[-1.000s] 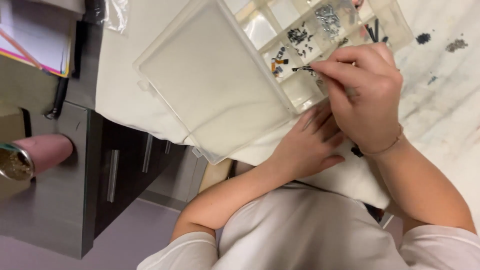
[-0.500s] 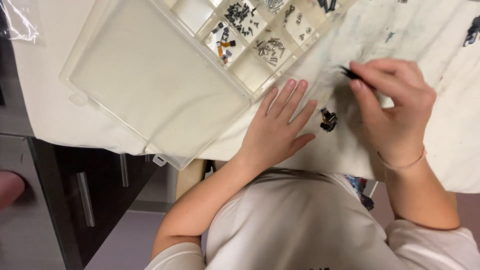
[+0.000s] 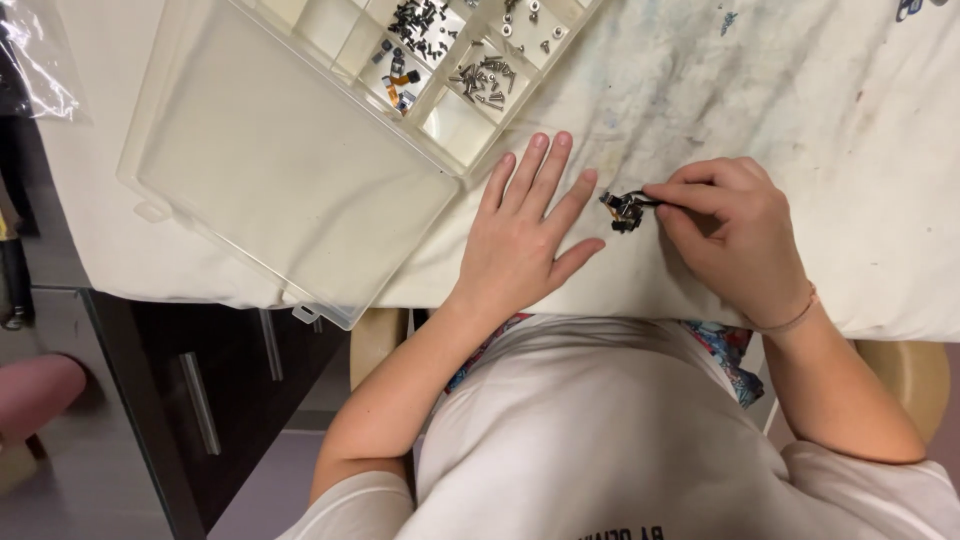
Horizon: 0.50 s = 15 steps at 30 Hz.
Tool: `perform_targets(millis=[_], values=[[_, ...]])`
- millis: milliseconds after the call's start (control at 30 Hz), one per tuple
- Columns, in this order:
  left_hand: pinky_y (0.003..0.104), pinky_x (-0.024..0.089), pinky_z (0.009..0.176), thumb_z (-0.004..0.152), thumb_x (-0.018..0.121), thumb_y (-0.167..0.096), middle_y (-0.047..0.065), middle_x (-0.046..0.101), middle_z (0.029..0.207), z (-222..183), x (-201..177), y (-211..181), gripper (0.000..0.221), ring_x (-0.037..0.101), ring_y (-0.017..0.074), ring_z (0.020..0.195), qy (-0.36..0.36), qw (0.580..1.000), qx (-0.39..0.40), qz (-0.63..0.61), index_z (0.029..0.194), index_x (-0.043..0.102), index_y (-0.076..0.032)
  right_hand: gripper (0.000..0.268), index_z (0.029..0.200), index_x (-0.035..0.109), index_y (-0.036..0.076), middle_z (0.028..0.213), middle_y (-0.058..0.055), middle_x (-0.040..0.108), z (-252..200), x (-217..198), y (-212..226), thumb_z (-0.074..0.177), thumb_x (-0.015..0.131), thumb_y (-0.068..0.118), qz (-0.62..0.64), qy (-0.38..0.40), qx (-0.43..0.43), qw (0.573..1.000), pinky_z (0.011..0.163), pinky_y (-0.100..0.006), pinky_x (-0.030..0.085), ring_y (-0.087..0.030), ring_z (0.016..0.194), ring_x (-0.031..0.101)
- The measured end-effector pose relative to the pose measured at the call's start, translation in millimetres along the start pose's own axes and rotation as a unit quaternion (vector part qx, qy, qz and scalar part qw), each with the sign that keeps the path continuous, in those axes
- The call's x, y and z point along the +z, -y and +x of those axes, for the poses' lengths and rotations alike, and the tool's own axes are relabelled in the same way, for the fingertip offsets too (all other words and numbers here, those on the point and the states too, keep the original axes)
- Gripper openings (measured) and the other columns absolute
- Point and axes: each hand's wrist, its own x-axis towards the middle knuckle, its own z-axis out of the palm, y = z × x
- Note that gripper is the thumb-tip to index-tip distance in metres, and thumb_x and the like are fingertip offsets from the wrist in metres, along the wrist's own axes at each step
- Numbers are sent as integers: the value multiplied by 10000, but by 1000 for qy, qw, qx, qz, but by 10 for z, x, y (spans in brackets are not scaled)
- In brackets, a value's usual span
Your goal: Sorting and storing small mobile phone screws and internal components into a compartmented plastic box using tweezers.
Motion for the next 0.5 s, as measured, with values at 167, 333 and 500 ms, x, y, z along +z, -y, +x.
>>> perform_targets(millis=[167, 333, 500], values=[[550, 355, 1276, 1064, 685, -582, 193, 314, 1652, -10, -9, 2, 673, 349, 381, 1558, -1, 1000, -1, 12, 1547, 470, -167, 184, 1130, 805, 103, 1073, -54, 705, 19, 22, 16, 997, 746, -11, 3, 12, -16, 1000, 958, -371, 478, -237, 979, 598], [546, 366, 1267, 1059, 677, -571, 187, 337, 1642, -18, -5, -4, 634, 363, 377, 1548, -7, 1000, -5, 3, 1521, 506, -172, 140, 1096, 799, 89, 1063, -79, 733, 42, 13, 5, 1011, 729, 1, 18, 37, -2, 999, 932, -371, 485, -262, 988, 613], [546, 362, 1269, 1059, 685, -570, 192, 332, 1640, -9, -10, 2, 634, 364, 379, 1547, -10, 1000, -3, 0, 1515, 520, -162, 128, 1098, 789, 57, 1086, -107, 731, 62, -40, 34, 1007, 728, -7, 56, 38, 20, 997, 963, -356, 486, -255, 1034, 626]])
